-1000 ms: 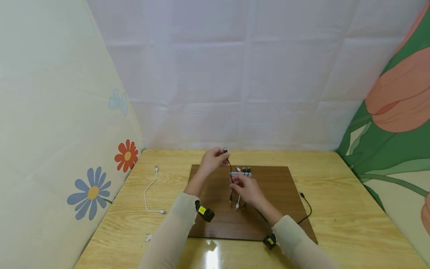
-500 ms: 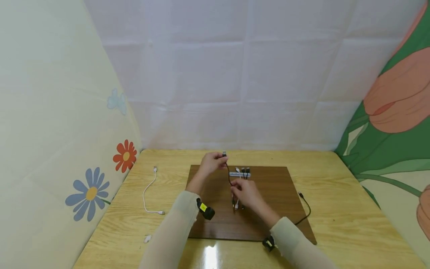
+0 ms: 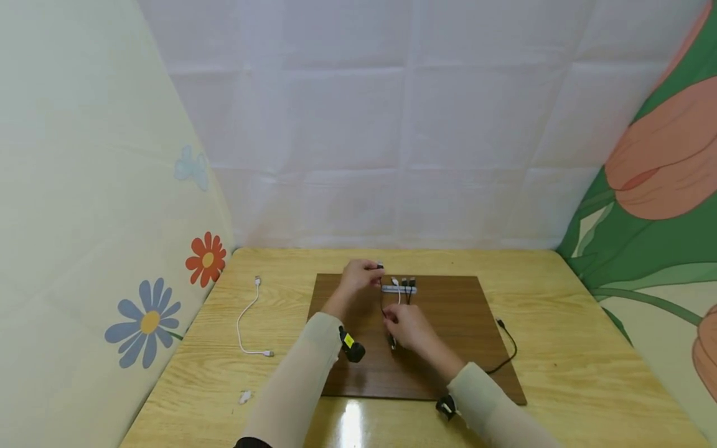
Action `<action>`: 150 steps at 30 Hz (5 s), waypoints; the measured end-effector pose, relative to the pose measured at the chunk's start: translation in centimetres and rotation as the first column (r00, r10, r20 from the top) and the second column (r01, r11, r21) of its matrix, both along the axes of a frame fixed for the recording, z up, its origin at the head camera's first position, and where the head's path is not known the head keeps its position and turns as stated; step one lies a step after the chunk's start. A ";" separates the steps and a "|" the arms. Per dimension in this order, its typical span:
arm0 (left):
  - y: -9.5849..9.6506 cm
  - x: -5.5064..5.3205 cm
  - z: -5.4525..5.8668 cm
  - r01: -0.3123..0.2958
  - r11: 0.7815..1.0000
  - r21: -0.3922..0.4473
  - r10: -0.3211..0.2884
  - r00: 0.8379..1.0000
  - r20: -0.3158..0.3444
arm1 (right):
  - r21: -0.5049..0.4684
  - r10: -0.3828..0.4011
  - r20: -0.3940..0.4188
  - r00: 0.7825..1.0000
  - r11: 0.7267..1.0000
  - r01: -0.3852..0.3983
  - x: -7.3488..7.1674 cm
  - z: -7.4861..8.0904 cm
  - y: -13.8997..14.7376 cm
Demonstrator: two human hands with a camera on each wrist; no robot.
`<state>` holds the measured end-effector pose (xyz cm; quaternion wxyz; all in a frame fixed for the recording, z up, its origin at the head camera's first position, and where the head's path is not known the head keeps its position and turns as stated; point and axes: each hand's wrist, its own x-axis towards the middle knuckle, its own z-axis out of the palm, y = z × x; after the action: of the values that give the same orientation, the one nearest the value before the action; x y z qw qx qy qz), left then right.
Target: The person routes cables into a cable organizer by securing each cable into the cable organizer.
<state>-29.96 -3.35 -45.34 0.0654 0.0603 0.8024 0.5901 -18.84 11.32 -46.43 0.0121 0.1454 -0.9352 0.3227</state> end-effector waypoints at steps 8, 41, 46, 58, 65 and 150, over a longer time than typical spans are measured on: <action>1.0 0.2 -0.8 0.024 0.998 -0.050 -0.021 0.998 0.059 | 0.007 -0.015 0.053 0.998 1.000 0.015 0.0 -0.4 0.4; 2.1 -0.7 -3.8 -0.045 0.929 -0.366 -0.004 0.991 -0.132 | 0.035 -0.071 0.121 0.990 0.997 0.067 -0.2 0.2 0.1; 2.3 -0.5 -4.1 -0.069 0.930 -0.360 0.028 0.993 -0.116 | 0.039 -0.067 0.117 0.991 0.997 0.063 0.0 0.3 0.1; 2.7 -0.1 -4.4 -0.105 0.926 -0.362 0.058 0.989 -0.138 | 0.045 -0.069 0.110 0.992 0.997 0.064 0.1 0.4 0.4; 2.8 -0.1 -4.3 -0.119 0.894 -0.432 0.067 0.989 -0.134 | 0.065 -0.070 0.143 0.987 0.996 0.061 0.2 0.4 0.2; 1.5 -0.4 -4.8 -0.027 0.904 -0.427 0.013 0.999 -0.036 | 0.412 -0.047 -0.042 0.998 0.909 0.061 1.5 -0.5 -3.2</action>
<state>-30.37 -1.80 -50.14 0.0579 0.0456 0.9137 0.3996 -17.30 8.10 -46.91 0.0046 0.1238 -0.9856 0.1150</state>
